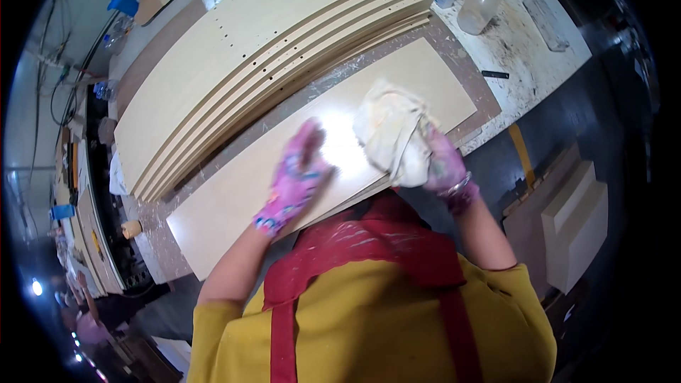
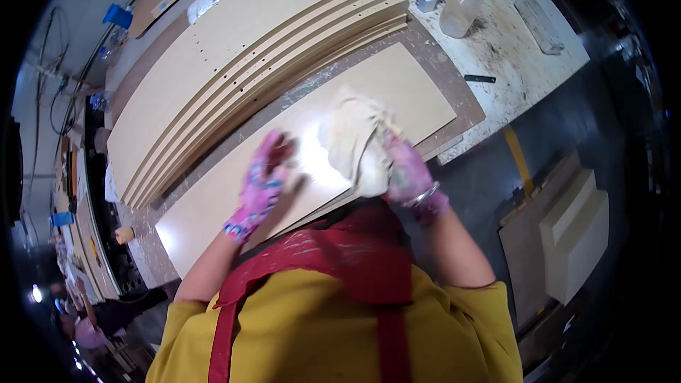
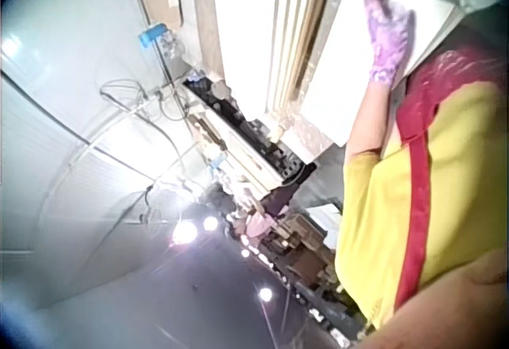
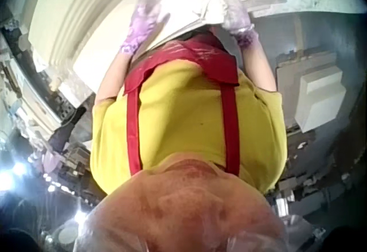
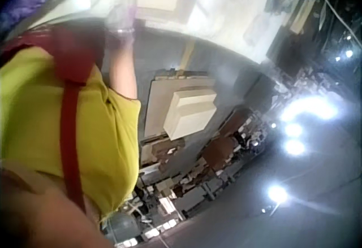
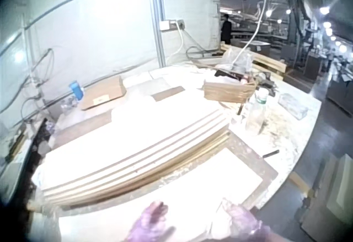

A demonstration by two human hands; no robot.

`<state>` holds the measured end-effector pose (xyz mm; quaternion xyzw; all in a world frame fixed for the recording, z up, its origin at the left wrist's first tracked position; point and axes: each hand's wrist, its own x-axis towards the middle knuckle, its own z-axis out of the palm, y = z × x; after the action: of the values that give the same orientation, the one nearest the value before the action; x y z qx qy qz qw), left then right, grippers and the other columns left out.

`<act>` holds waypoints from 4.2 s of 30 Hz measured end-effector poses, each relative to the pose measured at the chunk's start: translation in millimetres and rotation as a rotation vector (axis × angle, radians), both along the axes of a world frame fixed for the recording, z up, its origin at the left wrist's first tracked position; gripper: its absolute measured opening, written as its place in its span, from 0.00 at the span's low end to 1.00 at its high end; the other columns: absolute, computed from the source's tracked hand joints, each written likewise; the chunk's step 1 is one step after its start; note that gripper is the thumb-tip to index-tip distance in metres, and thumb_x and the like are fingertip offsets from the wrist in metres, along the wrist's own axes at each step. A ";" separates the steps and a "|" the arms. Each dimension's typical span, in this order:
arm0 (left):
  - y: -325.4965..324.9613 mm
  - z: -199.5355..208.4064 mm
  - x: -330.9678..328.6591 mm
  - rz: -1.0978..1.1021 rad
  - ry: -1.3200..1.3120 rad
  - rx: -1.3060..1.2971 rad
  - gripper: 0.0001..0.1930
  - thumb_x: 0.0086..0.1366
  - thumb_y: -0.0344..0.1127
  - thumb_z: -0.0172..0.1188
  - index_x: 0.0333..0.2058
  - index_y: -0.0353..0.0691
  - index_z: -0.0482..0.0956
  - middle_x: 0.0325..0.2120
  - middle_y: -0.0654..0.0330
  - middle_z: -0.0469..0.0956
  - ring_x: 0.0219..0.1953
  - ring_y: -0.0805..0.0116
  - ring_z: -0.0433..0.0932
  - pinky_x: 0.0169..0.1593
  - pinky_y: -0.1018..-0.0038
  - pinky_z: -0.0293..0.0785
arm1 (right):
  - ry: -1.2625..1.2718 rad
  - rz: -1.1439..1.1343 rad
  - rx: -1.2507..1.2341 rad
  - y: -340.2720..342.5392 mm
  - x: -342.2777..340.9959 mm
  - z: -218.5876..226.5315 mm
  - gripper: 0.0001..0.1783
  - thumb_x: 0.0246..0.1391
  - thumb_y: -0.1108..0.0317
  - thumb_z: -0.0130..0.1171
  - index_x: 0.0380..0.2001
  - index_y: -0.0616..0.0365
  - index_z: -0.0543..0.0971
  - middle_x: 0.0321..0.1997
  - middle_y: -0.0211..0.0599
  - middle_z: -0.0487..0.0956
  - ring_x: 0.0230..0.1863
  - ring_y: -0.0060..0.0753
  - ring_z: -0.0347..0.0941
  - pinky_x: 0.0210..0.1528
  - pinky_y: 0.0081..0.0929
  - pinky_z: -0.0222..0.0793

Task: The person wipes the surface of light-colored wooden boards with a cloth. They handle the boards one by one, flipping them over to clean both sides and edges. The person occasionally pours liquid from a bottle onto the cloth to continue the wiping process.

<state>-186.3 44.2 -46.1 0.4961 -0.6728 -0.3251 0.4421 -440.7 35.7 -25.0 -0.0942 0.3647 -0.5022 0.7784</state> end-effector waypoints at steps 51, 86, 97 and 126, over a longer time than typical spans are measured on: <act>-226.0 51.3 -272.8 -0.523 -0.237 -0.279 0.44 0.57 0.40 0.67 0.67 0.42 0.49 0.61 0.49 0.57 0.63 0.53 0.60 0.62 0.64 0.63 | 1.917 -0.329 -1.184 -166.3 -213.3 147.5 0.28 0.47 0.64 0.60 0.55 0.45 0.73 0.55 0.38 0.73 0.59 0.47 0.66 0.58 0.38 0.67; -178.7 186.5 -215.4 -0.658 -1.460 -0.979 0.30 0.55 0.26 0.52 0.60 0.52 0.66 0.32 0.57 0.71 0.31 0.60 0.73 0.31 0.65 0.72 | -0.094 -0.444 -0.199 -41.5 -199.2 -42.2 0.29 0.63 0.56 0.41 0.63 0.59 0.60 0.64 0.40 0.67 0.64 0.42 0.63 0.66 0.41 0.59; -198.4 147.4 -241.5 -0.760 -1.297 -0.684 0.35 0.53 0.31 0.61 0.62 0.50 0.63 0.40 0.53 0.74 0.40 0.54 0.75 0.45 0.61 0.72 | -0.289 -0.546 -0.139 -51.8 -204.7 -27.4 0.28 0.57 0.56 0.51 0.59 0.55 0.67 0.57 0.40 0.73 0.57 0.43 0.70 0.62 0.42 0.63; -128.2 35.9 -63.8 -0.204 -0.660 -0.117 0.31 0.63 0.40 0.56 0.64 0.42 0.59 0.59 0.52 0.66 0.60 0.49 0.66 0.63 0.57 0.62 | 1.388 0.123 -0.721 -123.9 -112.5 26.6 0.25 0.54 0.57 0.59 0.53 0.58 0.73 0.57 0.43 0.70 0.57 0.46 0.67 0.61 0.40 0.62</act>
<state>-250.1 -84.0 -10.1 0.4785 -0.8431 -0.1504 0.1937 -553.3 -88.2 1.5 -0.6534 0.5765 -0.3719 0.3201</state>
